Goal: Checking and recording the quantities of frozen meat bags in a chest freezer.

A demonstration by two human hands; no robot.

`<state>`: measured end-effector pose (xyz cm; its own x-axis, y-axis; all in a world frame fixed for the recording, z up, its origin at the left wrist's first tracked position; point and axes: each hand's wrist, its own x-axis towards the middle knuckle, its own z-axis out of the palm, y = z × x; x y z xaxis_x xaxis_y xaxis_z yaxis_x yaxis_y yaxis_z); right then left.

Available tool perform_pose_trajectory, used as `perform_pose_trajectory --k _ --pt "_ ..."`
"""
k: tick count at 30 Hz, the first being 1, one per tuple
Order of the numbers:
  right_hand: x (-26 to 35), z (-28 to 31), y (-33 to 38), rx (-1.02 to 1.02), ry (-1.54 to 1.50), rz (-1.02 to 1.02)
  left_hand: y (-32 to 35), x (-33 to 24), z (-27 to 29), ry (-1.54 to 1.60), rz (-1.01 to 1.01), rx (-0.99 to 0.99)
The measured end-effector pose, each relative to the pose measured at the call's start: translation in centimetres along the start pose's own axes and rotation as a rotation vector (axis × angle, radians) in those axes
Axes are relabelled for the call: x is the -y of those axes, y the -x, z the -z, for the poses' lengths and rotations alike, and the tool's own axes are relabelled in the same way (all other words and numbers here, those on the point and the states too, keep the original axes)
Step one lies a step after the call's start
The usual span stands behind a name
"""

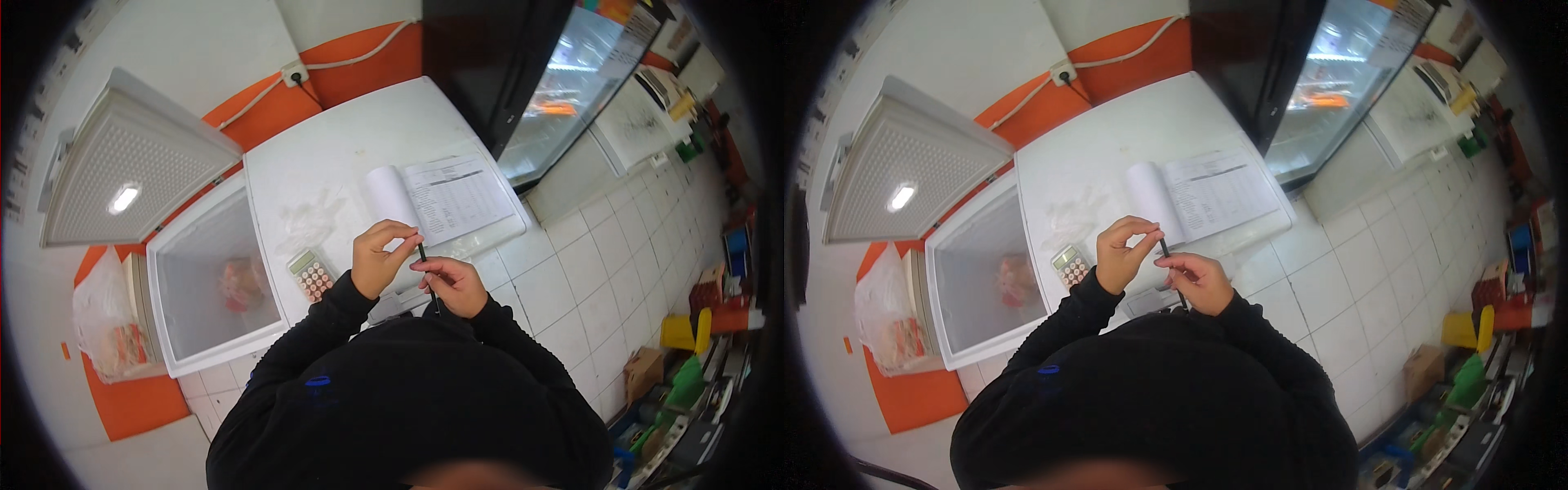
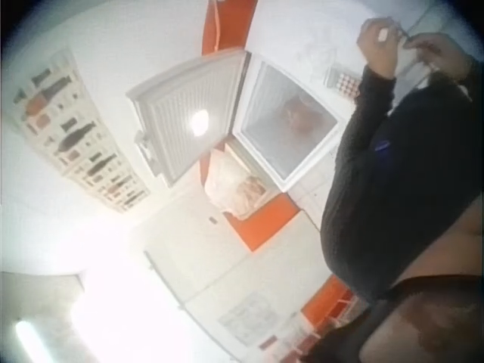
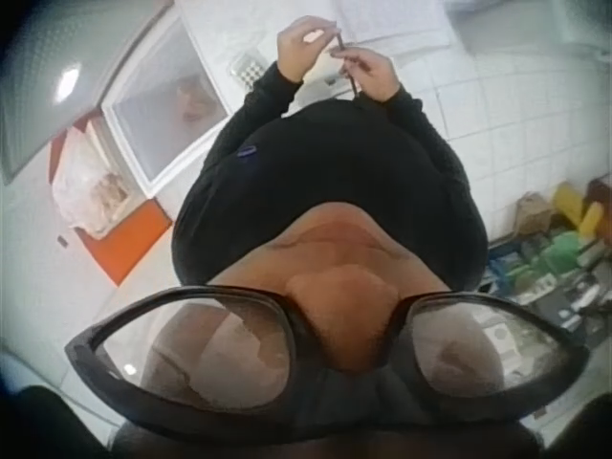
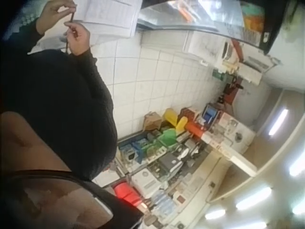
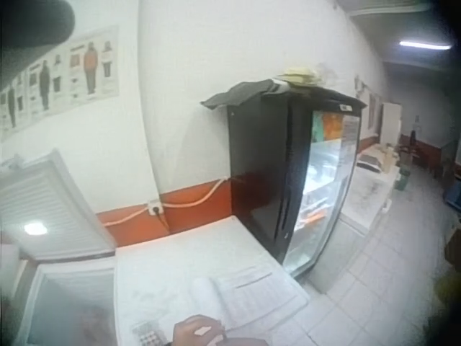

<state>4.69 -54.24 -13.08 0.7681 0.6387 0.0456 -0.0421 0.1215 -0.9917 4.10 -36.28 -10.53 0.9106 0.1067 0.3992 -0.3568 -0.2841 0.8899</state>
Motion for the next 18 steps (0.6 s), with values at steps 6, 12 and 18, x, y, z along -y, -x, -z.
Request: perform_pose_trajectory --k 6,12,18 --pt "-1.9 4.7 -5.0 -0.106 -0.177 -0.089 0.4 2.8 2.0 -0.123 0.048 -0.274" --pt "-8.8 11.9 -9.5 -0.180 -0.251 -0.096 -0.8 3.8 0.7 -0.229 0.302 -0.180" --pt "-12.5 14.7 -13.6 -0.262 -0.344 -0.287 -0.9 7.1 -5.2 -0.375 0.271 0.104"
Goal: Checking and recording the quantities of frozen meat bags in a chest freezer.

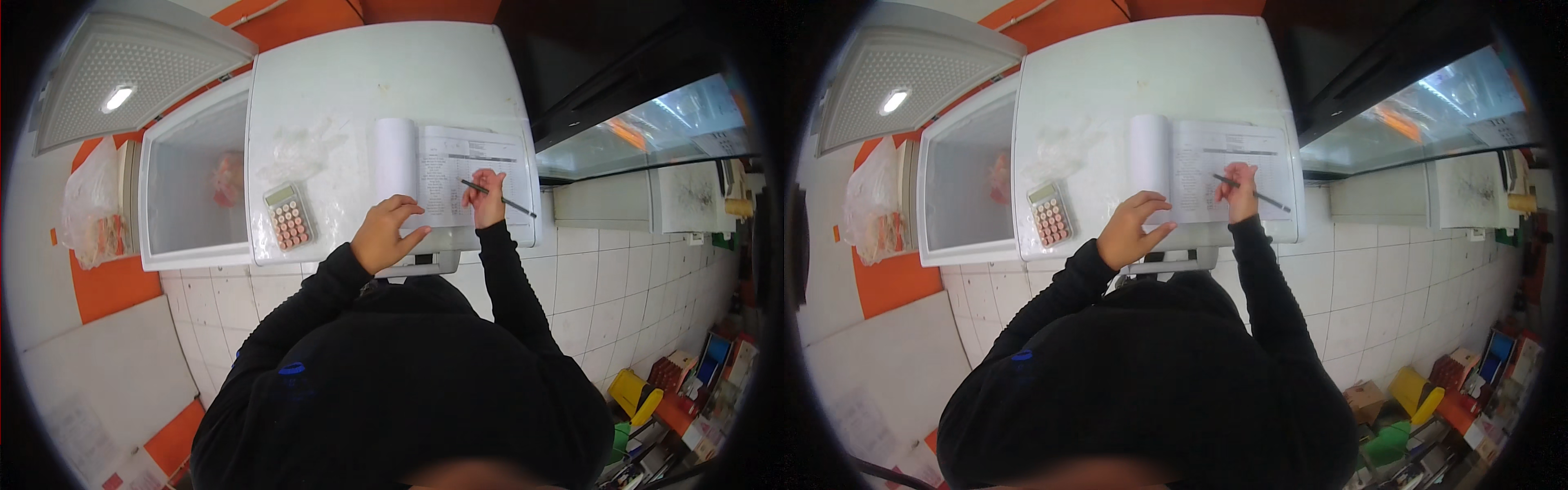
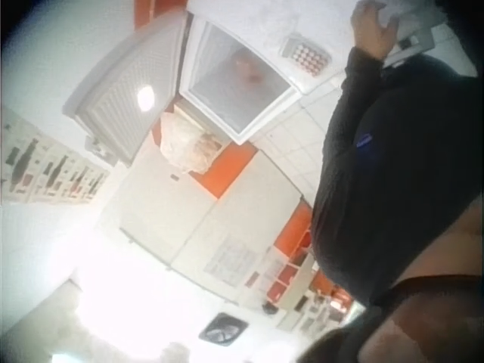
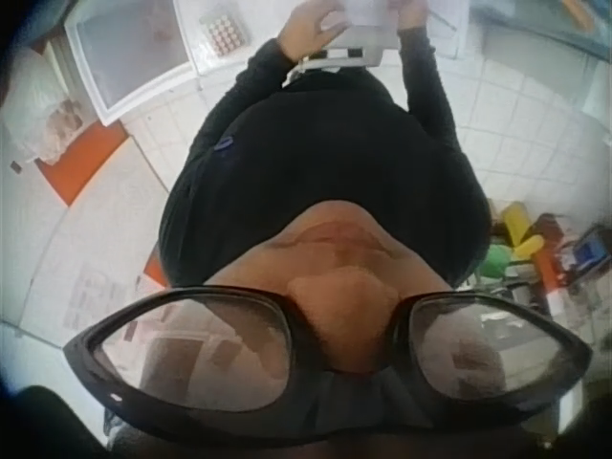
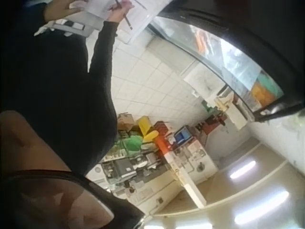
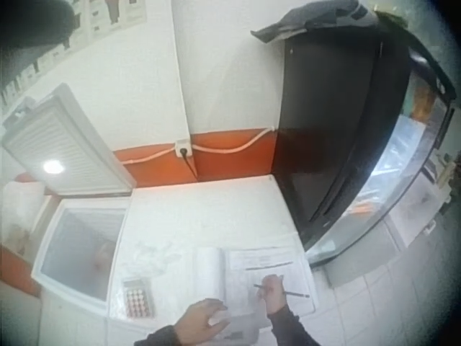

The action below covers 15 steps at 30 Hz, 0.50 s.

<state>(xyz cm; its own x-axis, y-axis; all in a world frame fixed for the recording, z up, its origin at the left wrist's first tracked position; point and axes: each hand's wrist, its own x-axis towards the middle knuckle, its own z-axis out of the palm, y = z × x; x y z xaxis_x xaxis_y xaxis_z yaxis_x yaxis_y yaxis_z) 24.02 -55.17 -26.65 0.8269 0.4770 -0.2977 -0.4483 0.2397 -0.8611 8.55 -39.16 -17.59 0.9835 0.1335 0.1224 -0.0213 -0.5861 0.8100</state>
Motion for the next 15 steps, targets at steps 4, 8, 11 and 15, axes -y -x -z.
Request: perform_pose_trajectory --k 4,8,11,15 --pt "-1.7 1.9 -3.0 -0.003 0.073 0.101 -1.3 -1.4 -3.2 -0.429 0.012 0.042" --pt "-2.6 3.2 -4.4 0.061 0.221 0.168 -3.5 -0.2 -6.5 -0.565 -0.098 0.156" --pt "-2.5 4.2 -4.5 0.082 0.262 0.169 -5.4 0.5 -8.0 -0.626 -0.033 0.230" --pt "-2.8 4.4 -4.8 0.097 0.312 0.180 -5.4 0.9 -9.3 -0.692 0.014 0.208"
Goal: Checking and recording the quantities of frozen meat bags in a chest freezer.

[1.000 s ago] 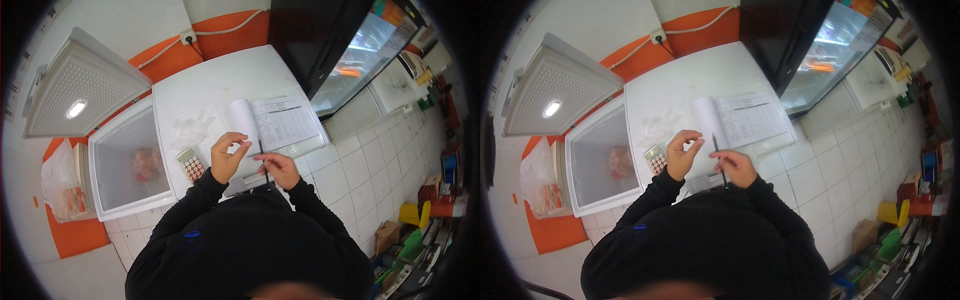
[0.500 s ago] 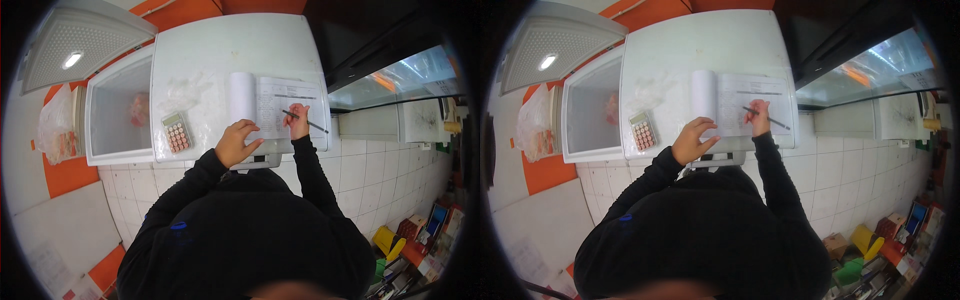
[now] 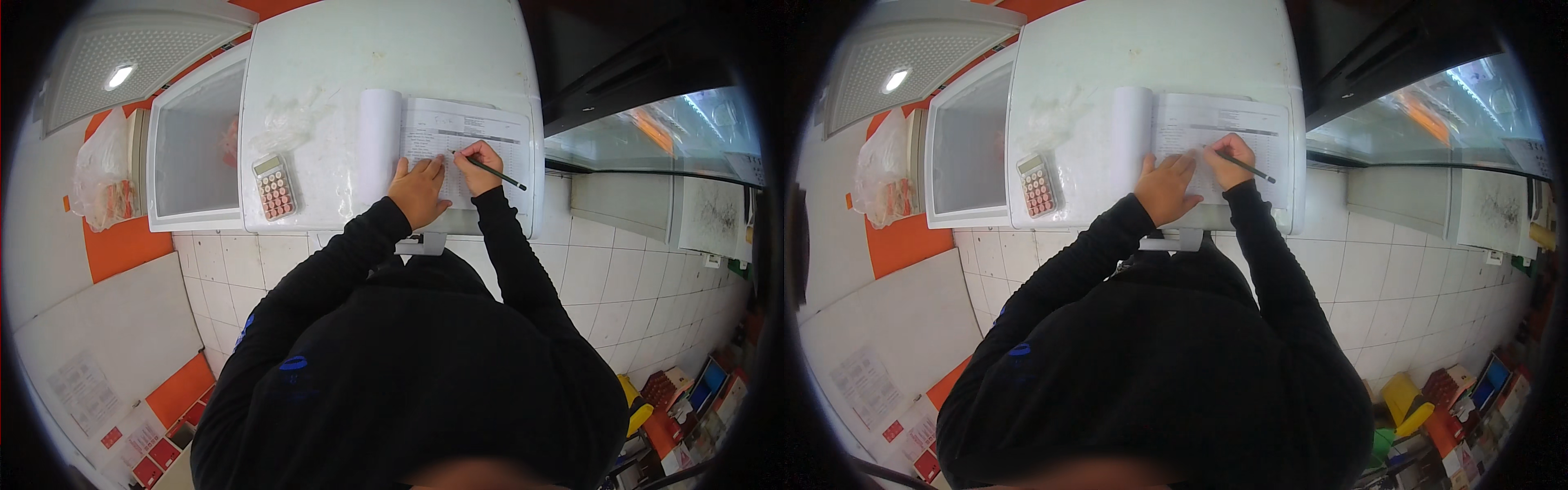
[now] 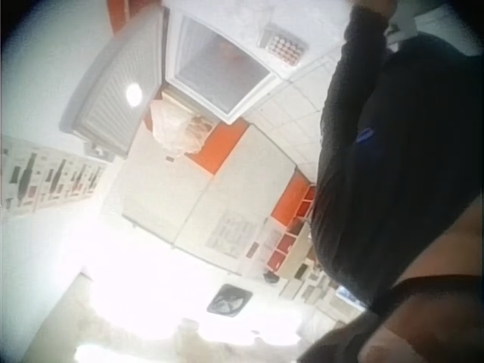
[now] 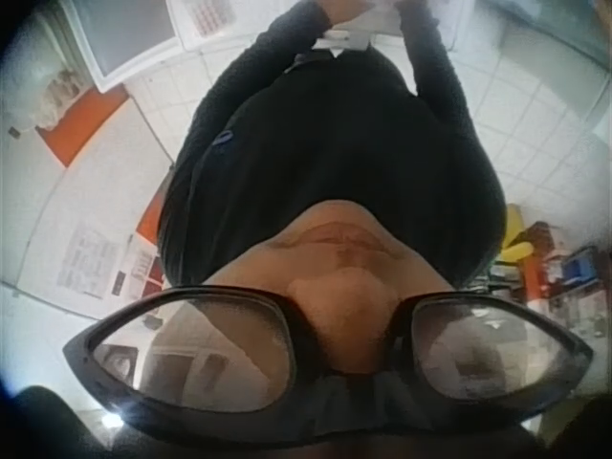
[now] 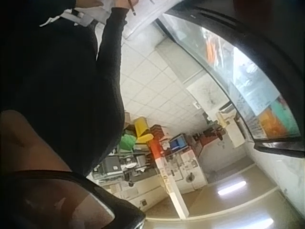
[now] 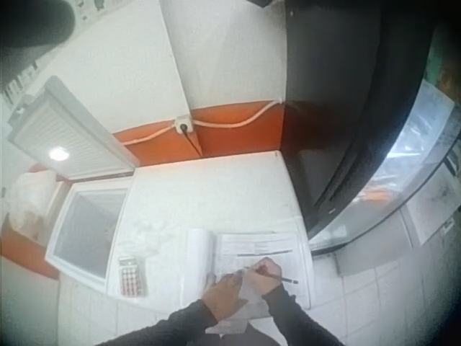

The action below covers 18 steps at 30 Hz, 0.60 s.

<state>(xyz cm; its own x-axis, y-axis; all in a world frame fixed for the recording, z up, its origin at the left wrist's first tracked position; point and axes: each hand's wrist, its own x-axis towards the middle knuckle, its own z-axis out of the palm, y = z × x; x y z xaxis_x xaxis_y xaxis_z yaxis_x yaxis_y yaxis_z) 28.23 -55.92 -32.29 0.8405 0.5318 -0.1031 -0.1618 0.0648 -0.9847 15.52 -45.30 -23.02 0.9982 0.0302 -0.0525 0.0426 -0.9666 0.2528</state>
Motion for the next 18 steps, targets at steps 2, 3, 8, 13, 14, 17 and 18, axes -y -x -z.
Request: perform_pose_trajectory --k 2,3,8,13,14,17,18 --pt "-0.7 -0.1 -0.4 -0.002 0.016 0.043 -0.1 0.0 -0.4 -0.006 0.006 0.009" --pt "-1.0 -0.2 -0.6 -0.010 0.062 0.110 -0.1 0.0 -0.6 -0.010 0.012 0.014" --pt "-0.5 -1.4 -0.7 0.015 0.117 0.206 -0.2 0.0 -0.9 -0.021 0.031 0.036" --pt "-0.9 -1.5 -0.9 -0.003 0.156 0.178 -0.3 -0.1 -0.8 -0.021 0.019 0.045" --pt "-1.0 -1.5 -0.9 -0.002 0.155 0.177 -0.4 -0.1 -0.7 -0.019 0.020 0.051" --pt "-1.0 -1.5 -0.9 -0.001 0.166 0.161 -0.4 -0.2 -0.6 -0.014 0.027 0.050" --pt "-1.0 -1.5 -0.9 -0.002 0.180 0.159 -0.5 -0.3 -0.5 -0.010 0.032 0.042"
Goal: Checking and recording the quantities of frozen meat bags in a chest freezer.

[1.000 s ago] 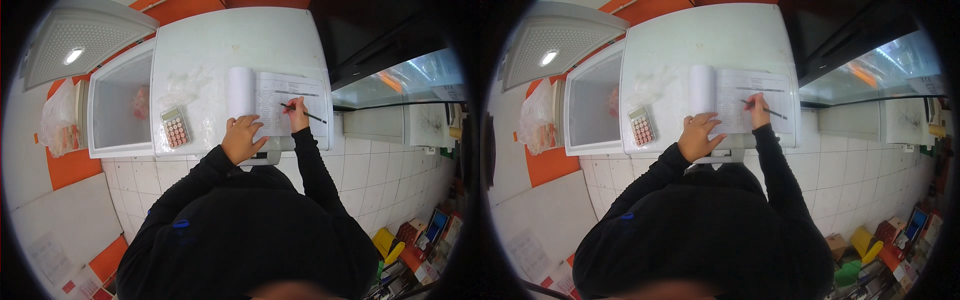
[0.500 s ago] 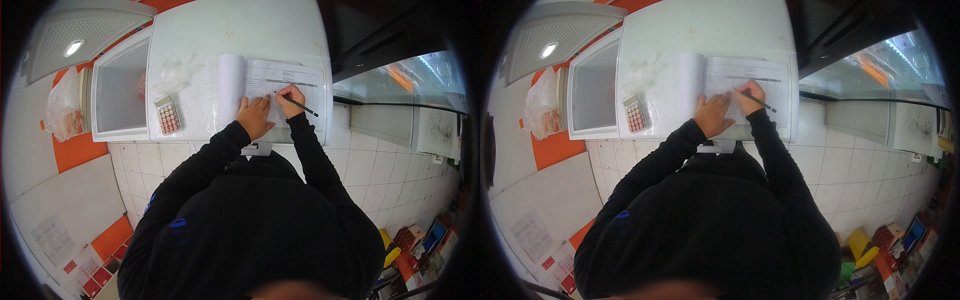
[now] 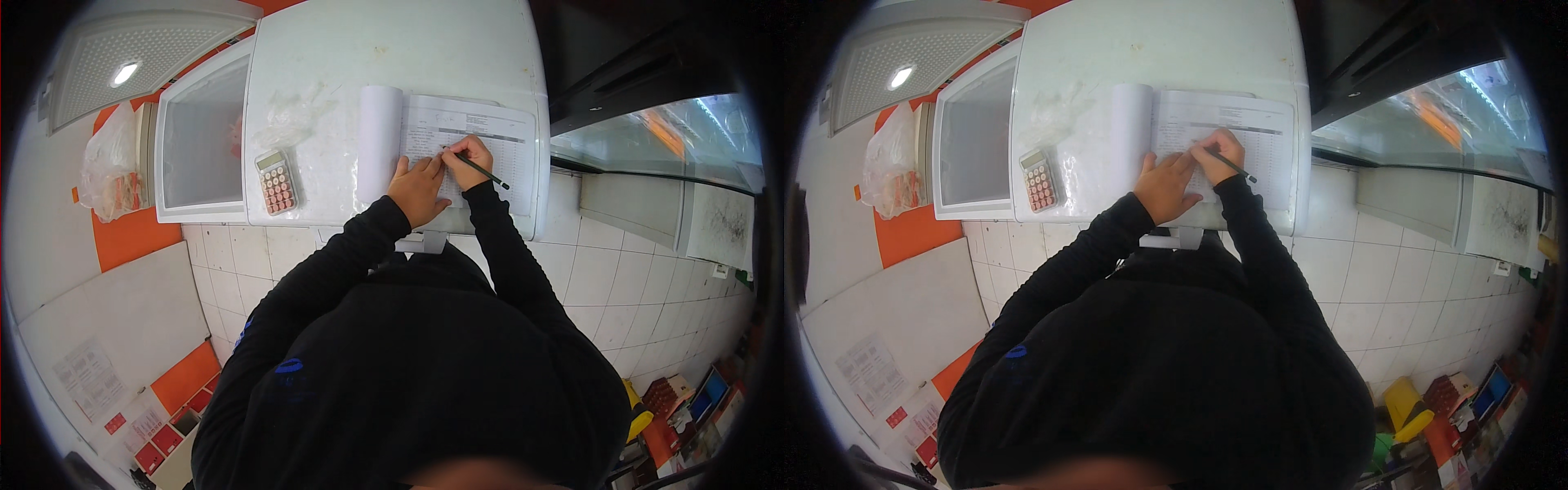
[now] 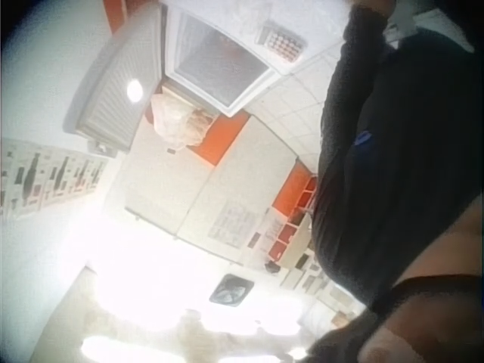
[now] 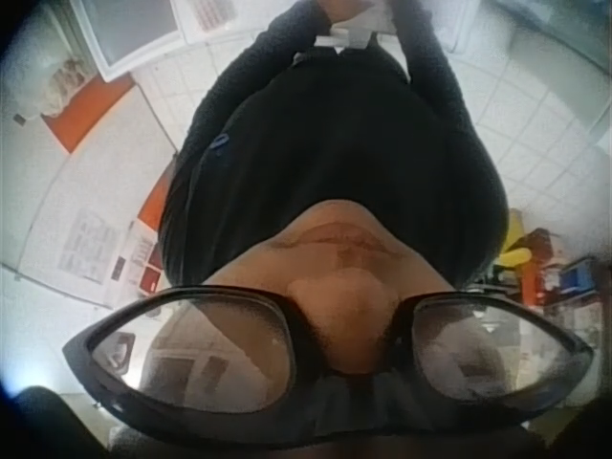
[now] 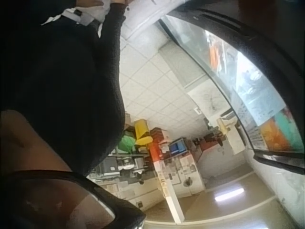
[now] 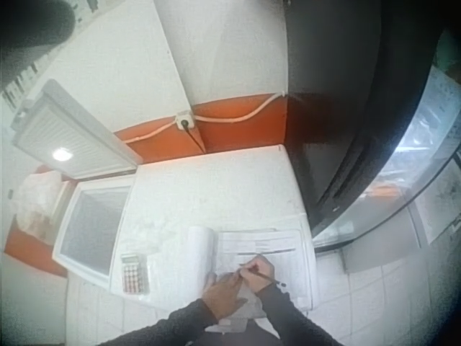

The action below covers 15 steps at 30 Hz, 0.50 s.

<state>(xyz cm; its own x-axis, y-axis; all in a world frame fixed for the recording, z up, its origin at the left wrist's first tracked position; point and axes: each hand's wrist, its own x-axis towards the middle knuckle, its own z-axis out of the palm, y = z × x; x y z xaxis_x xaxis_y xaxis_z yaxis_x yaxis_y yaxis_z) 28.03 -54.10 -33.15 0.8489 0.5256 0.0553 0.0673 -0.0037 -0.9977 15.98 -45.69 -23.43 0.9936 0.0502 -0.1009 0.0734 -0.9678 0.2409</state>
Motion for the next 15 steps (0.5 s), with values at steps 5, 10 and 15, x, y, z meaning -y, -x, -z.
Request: perform_pose_trajectory --k 5,10,15 --pt "0.20 -0.06 -0.12 -0.007 0.062 0.045 -0.18 0.05 0.00 0.003 0.000 0.032" --pt "0.42 -0.10 -0.10 -0.020 0.093 0.047 -0.24 0.00 0.15 -0.002 0.012 0.033" --pt "-0.24 -0.09 -0.09 -0.026 0.064 0.026 -0.25 0.02 -0.10 -0.010 0.006 0.022"
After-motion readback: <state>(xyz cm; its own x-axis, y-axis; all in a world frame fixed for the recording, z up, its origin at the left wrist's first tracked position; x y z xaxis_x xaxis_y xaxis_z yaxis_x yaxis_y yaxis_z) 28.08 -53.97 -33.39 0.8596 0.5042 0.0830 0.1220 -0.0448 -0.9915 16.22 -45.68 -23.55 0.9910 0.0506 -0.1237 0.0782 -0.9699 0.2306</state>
